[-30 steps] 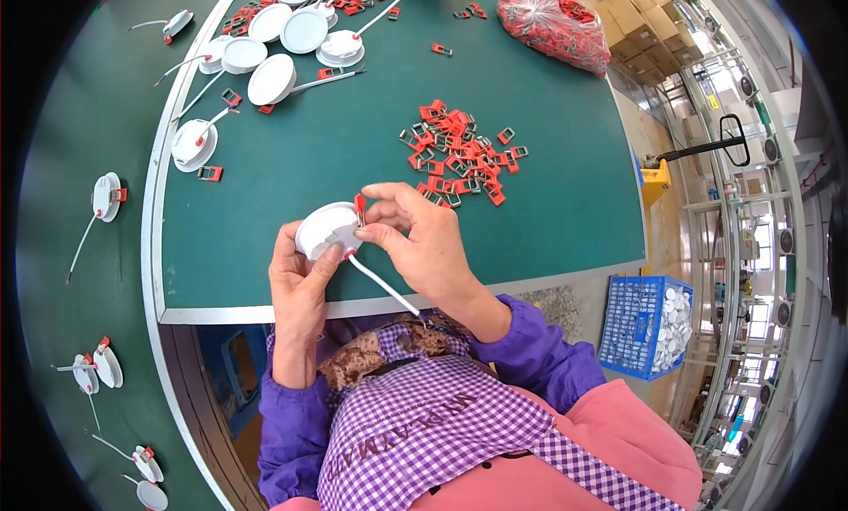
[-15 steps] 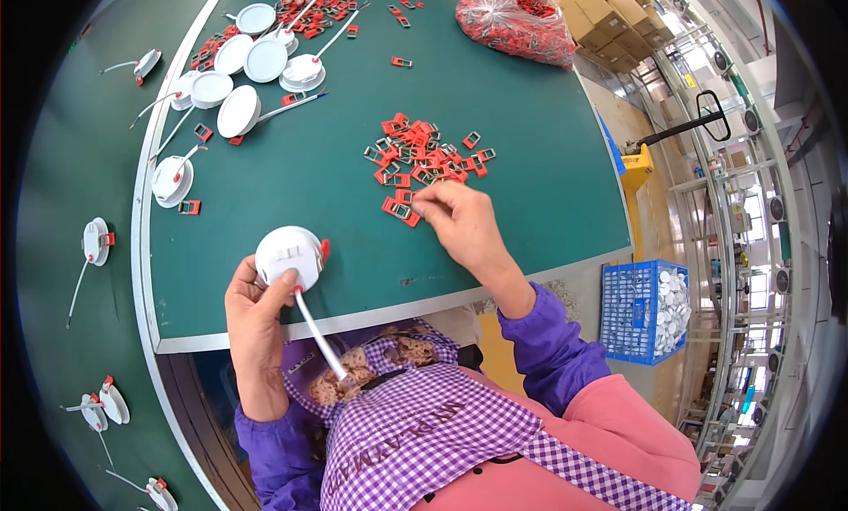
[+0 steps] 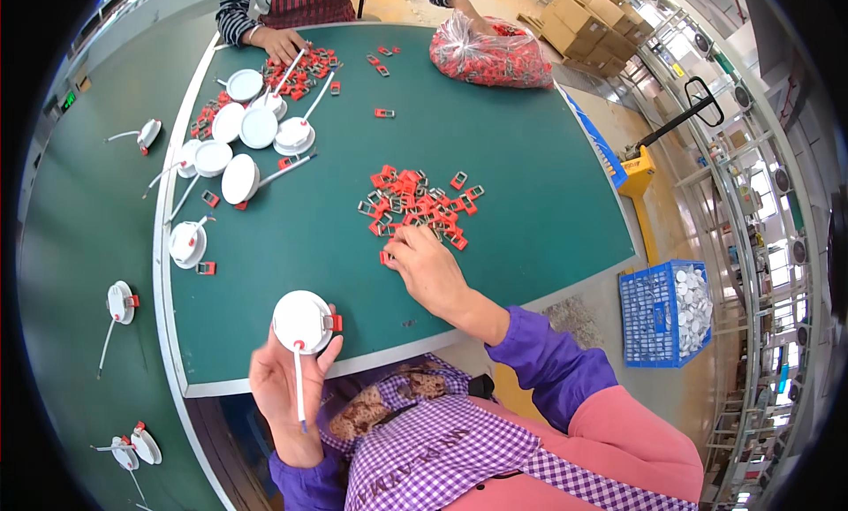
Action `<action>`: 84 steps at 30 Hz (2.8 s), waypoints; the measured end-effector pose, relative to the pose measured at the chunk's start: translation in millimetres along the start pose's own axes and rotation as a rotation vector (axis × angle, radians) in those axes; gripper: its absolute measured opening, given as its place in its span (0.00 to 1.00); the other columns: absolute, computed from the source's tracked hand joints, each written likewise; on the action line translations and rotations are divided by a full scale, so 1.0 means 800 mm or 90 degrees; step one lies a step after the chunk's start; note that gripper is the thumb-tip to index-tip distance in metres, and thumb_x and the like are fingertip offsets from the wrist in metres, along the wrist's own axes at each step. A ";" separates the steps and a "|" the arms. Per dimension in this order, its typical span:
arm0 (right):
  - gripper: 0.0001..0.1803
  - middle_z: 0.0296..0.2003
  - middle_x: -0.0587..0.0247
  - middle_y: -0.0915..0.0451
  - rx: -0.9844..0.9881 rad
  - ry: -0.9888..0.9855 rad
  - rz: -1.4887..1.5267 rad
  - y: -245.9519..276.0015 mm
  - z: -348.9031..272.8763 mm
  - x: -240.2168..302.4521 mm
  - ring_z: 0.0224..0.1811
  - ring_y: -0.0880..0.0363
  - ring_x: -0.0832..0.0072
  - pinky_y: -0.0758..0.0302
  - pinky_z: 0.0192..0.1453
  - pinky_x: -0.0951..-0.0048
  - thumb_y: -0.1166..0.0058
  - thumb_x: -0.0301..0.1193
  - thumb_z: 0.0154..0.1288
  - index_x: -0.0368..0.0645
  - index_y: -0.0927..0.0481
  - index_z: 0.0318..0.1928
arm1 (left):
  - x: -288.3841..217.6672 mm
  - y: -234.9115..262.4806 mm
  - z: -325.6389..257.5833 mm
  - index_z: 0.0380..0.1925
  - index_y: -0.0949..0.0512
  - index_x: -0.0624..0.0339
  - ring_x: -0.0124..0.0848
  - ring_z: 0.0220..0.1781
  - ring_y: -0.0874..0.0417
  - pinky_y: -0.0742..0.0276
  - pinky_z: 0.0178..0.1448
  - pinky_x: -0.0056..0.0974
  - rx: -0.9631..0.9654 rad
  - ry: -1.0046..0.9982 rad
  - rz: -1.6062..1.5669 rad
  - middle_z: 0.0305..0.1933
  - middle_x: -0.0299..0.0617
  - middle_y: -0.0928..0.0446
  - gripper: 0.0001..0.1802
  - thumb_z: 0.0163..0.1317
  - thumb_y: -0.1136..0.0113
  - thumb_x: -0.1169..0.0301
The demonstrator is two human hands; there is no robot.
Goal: The person attaches clips to round light fixtures by hand at a workbench. After dumping more clips from a bag onto the table, the person carries a blue crate with a coworker and scoops light fixtures from the crate onto the table.
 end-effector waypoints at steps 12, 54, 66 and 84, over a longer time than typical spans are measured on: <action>0.03 0.35 0.58 0.20 -0.116 -0.076 0.098 0.008 0.001 -0.016 0.33 0.18 0.69 0.26 0.35 0.75 0.45 0.26 0.63 0.40 0.23 0.34 | -0.013 0.028 -0.001 0.53 0.32 0.62 0.34 0.46 0.20 0.20 0.46 0.34 -0.164 -0.129 0.456 0.47 0.43 0.23 0.25 0.55 0.39 0.80; 0.05 0.29 0.50 0.23 0.123 0.026 0.243 -0.013 0.024 0.105 0.29 0.21 0.56 0.24 0.33 0.63 0.50 0.20 0.58 0.33 0.23 0.35 | -0.014 0.020 0.032 0.44 0.25 0.65 0.22 0.39 0.22 0.26 0.43 0.29 -0.122 -0.184 0.785 0.36 0.37 0.21 0.16 0.56 0.34 0.74; 0.05 0.30 0.53 0.20 0.114 -0.011 0.234 -0.014 0.021 0.098 0.30 0.20 0.61 0.25 0.33 0.69 0.43 0.21 0.58 0.36 0.21 0.37 | -0.014 0.017 0.039 0.43 0.24 0.63 0.20 0.37 0.23 0.27 0.40 0.27 -0.053 -0.156 0.773 0.35 0.35 0.22 0.15 0.56 0.34 0.74; 0.19 0.30 0.52 0.16 0.192 -0.247 0.433 -0.032 0.024 0.069 0.29 0.18 0.76 0.24 0.34 0.76 0.40 0.24 0.56 0.31 0.23 0.48 | -0.017 0.023 0.036 0.45 0.25 0.64 0.21 0.39 0.23 0.26 0.42 0.28 -0.014 -0.119 0.761 0.38 0.35 0.22 0.16 0.57 0.34 0.74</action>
Point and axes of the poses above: each hand's wrist, its own z-axis towards the middle knuckle, its own y-axis out of the back of the hand, x = y × z, the point moved 8 cm from there along z, towards the middle knuckle
